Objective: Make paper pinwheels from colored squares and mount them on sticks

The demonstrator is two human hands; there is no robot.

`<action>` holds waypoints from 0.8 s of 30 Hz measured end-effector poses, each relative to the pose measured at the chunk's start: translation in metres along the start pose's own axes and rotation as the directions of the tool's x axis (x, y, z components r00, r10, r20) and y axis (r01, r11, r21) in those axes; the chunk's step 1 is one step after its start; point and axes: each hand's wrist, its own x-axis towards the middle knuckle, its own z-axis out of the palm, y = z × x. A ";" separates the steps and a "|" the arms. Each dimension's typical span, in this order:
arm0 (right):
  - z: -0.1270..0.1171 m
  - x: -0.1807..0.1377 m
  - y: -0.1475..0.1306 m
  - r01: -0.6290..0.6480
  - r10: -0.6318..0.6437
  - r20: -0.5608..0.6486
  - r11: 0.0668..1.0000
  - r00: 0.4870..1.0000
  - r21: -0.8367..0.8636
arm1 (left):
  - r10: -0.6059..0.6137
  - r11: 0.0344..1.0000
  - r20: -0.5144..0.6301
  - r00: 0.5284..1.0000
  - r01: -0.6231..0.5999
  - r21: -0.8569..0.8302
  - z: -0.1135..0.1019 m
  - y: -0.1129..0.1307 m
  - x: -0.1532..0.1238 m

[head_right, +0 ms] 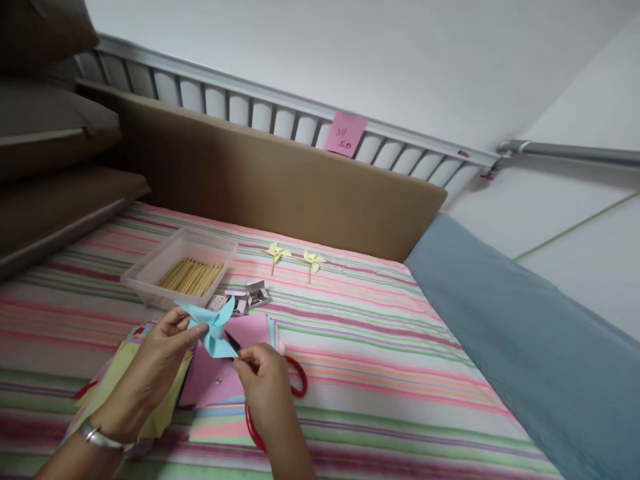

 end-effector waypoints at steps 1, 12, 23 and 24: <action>0.003 0.000 0.002 -0.009 0.009 0.000 1.000 1.000 0.007 | 0.002 1.000 0.001 1.000 -0.002 -0.007 0.001 0.001 -0.001; -0.005 0.012 0.014 -0.191 0.206 -0.066 0.965 0.976 0.181 | 0.042 0.999 -0.110 0.993 -0.040 0.026 -0.004 0.000 0.005; -0.047 0.129 0.055 -0.369 0.425 -0.276 0.900 0.862 0.233 | -0.155 0.967 -0.049 0.987 0.161 0.198 -0.014 0.008 0.011; -0.047 0.147 0.054 -0.390 0.442 -0.287 0.893 0.850 0.224 | -0.166 0.963 -0.053 0.985 0.173 0.207 -0.016 0.007 0.014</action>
